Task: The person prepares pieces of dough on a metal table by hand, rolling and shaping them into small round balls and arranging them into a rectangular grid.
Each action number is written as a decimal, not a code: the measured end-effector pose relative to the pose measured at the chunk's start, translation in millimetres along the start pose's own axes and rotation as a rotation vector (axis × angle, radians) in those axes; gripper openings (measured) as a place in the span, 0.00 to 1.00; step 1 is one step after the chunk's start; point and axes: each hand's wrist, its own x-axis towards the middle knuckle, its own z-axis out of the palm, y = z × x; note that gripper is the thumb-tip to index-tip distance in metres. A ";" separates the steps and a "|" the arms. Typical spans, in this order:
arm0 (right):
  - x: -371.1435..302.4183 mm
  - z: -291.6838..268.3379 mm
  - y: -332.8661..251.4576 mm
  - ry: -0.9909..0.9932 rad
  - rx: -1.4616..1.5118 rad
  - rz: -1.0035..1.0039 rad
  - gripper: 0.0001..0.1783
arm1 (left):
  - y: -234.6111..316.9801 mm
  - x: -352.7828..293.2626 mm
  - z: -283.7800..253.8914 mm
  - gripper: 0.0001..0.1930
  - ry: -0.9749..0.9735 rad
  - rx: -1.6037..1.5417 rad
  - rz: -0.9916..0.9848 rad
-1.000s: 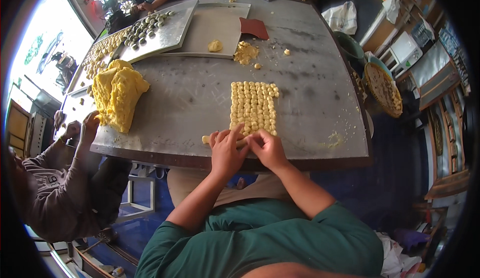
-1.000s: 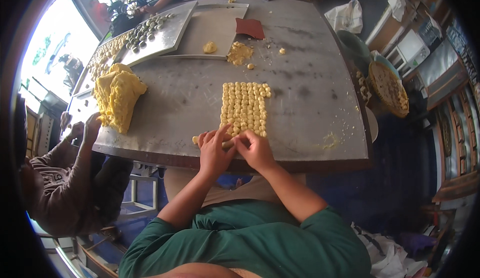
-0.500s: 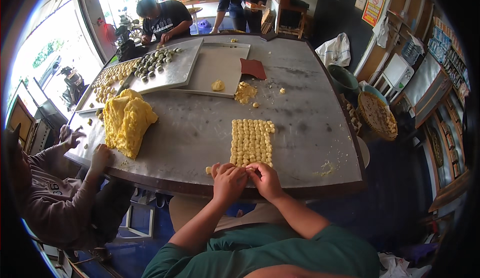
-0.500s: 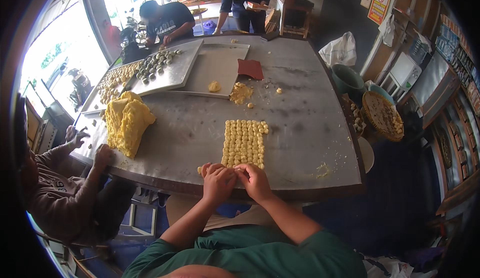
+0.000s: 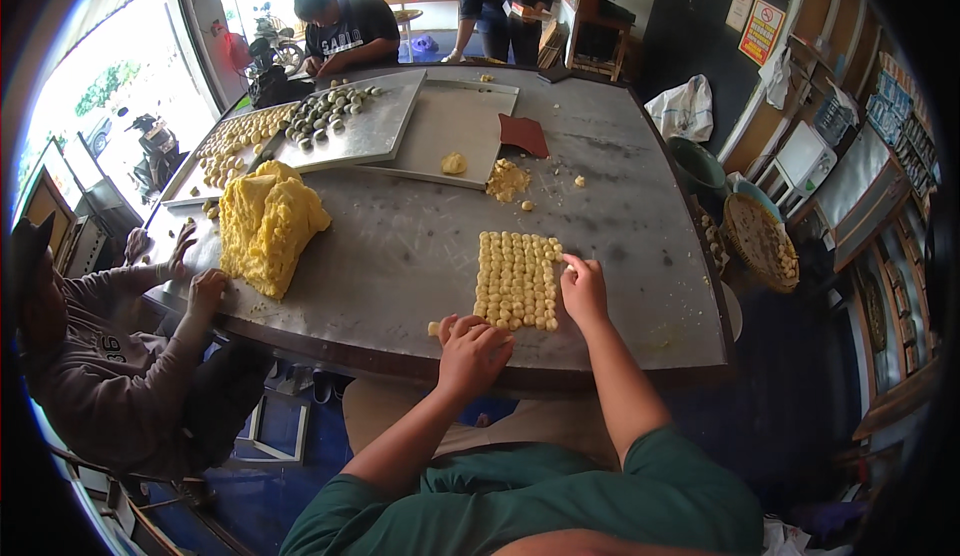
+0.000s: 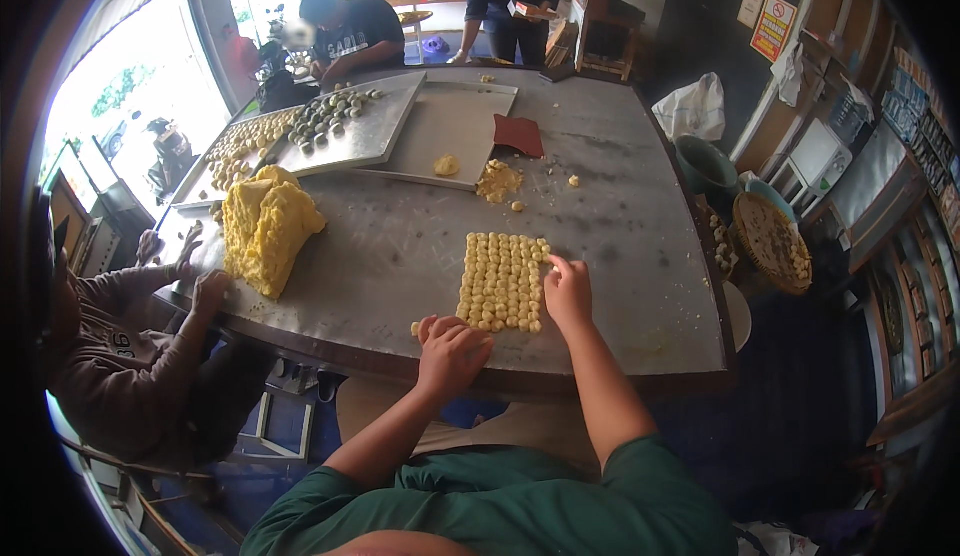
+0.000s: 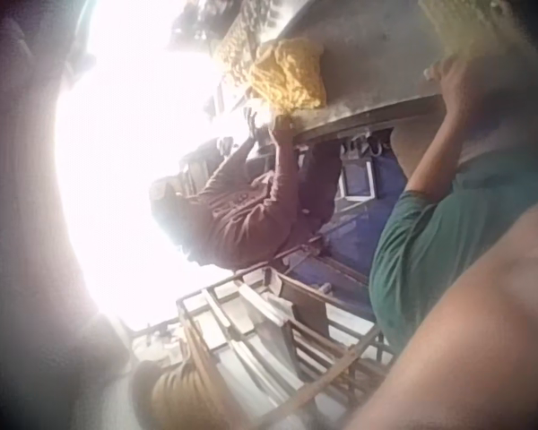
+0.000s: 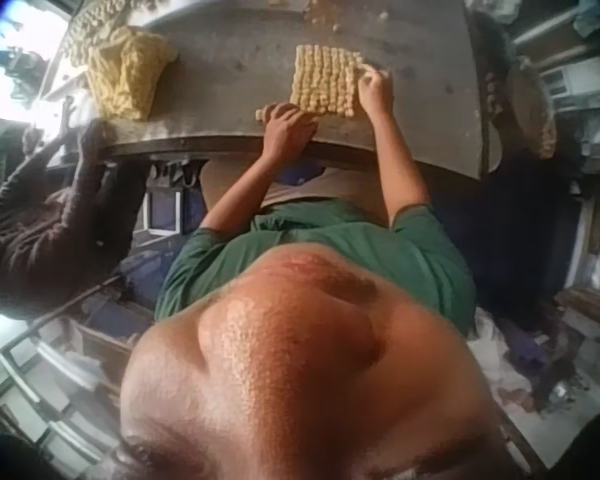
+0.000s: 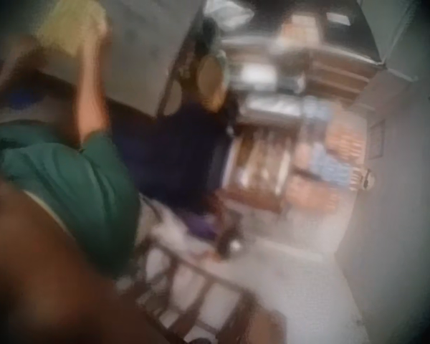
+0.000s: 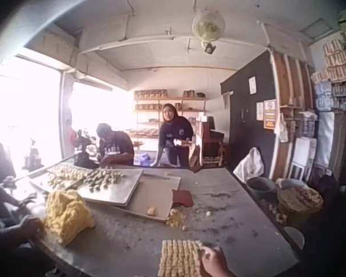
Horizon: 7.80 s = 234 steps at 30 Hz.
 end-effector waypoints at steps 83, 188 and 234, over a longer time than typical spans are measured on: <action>-97.7 -17.9 -81.1 -0.467 0.632 0.051 0.16 | -6.5 5.7 -3.5 0.18 -0.075 -0.041 -0.053; -91.7 -8.8 -85.4 -0.443 0.586 -0.041 0.19 | -17.6 8.1 -10.1 0.14 -0.056 -0.050 -0.068; 23.1 -164.4 -169.6 -0.039 0.548 -0.576 0.18 | -24.5 -3.0 -20.4 0.08 0.038 -0.053 -0.025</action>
